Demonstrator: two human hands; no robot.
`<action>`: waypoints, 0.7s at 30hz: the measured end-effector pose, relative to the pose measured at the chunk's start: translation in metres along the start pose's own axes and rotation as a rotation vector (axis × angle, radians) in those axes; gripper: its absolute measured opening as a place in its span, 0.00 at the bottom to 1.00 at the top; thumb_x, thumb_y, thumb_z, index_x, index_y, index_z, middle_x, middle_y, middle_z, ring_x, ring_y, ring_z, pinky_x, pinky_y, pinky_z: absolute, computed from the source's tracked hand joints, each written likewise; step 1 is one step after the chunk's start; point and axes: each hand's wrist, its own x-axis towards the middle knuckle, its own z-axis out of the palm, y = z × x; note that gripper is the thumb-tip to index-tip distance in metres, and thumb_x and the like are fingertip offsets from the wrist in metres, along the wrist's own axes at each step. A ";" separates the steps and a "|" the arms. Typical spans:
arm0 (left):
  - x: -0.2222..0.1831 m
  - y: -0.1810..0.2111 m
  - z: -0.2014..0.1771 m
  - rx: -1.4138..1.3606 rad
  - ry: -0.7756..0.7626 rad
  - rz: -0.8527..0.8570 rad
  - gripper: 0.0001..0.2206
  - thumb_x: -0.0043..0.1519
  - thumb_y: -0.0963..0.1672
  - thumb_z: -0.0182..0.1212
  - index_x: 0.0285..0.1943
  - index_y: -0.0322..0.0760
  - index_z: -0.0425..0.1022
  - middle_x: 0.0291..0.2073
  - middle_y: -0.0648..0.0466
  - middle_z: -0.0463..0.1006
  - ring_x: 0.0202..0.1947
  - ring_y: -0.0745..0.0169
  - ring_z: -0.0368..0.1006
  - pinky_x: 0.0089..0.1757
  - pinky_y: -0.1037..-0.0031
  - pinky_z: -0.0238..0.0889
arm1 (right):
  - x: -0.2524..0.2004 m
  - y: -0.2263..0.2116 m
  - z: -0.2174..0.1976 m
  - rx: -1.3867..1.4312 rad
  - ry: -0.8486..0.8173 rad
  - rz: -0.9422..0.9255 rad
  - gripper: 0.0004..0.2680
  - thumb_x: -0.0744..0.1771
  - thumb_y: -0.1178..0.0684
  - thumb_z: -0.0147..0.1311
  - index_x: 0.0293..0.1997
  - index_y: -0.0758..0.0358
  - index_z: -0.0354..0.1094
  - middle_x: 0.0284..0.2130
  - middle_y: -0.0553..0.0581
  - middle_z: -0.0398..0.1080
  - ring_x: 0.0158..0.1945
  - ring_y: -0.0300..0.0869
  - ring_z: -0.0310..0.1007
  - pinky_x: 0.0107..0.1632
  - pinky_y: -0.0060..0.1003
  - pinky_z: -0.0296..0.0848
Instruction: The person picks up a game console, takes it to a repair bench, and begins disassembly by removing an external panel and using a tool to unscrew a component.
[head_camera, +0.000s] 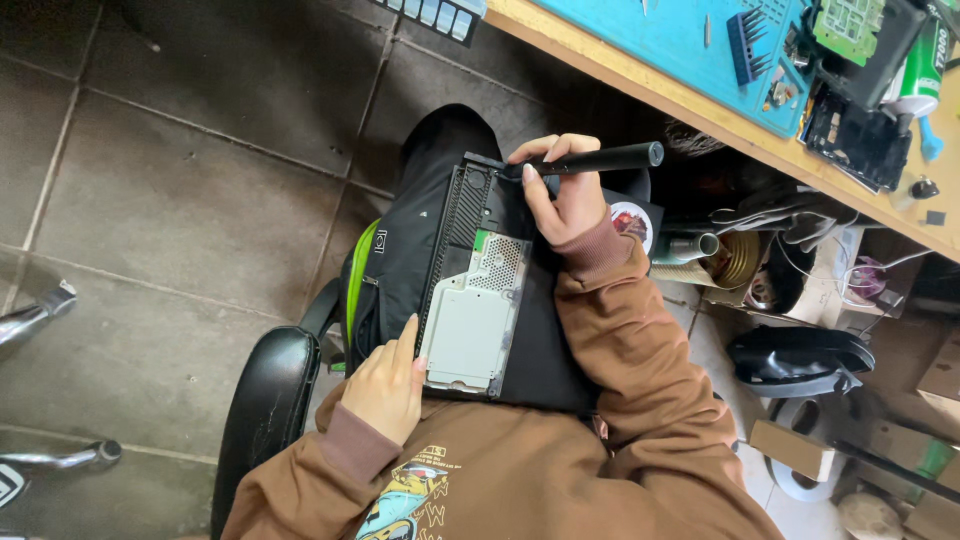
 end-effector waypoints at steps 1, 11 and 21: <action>0.000 0.000 0.000 0.000 0.000 0.001 0.28 0.76 0.49 0.46 0.85 0.34 0.62 0.42 0.48 0.79 0.43 0.46 0.76 0.46 0.57 0.71 | 0.002 -0.002 -0.002 0.000 0.000 0.000 0.09 0.75 0.63 0.46 0.52 0.58 0.46 0.46 0.68 0.74 0.47 0.52 0.77 0.56 0.44 0.72; -0.004 0.002 -0.006 -0.038 0.004 0.026 0.28 0.76 0.48 0.46 0.85 0.32 0.62 0.42 0.47 0.79 0.44 0.45 0.76 0.48 0.57 0.70 | 0.028 -0.017 -0.021 -0.128 -0.251 0.016 0.05 0.75 0.59 0.48 0.50 0.64 0.53 0.45 0.65 0.75 0.45 0.50 0.77 0.52 0.44 0.72; -0.020 0.004 -0.010 -0.070 0.000 0.042 0.29 0.77 0.49 0.42 0.85 0.30 0.61 0.43 0.44 0.79 0.42 0.40 0.75 0.47 0.54 0.68 | 0.015 -0.038 -0.011 -0.249 -0.271 0.000 0.05 0.75 0.60 0.49 0.47 0.65 0.55 0.45 0.64 0.72 0.44 0.51 0.76 0.51 0.45 0.73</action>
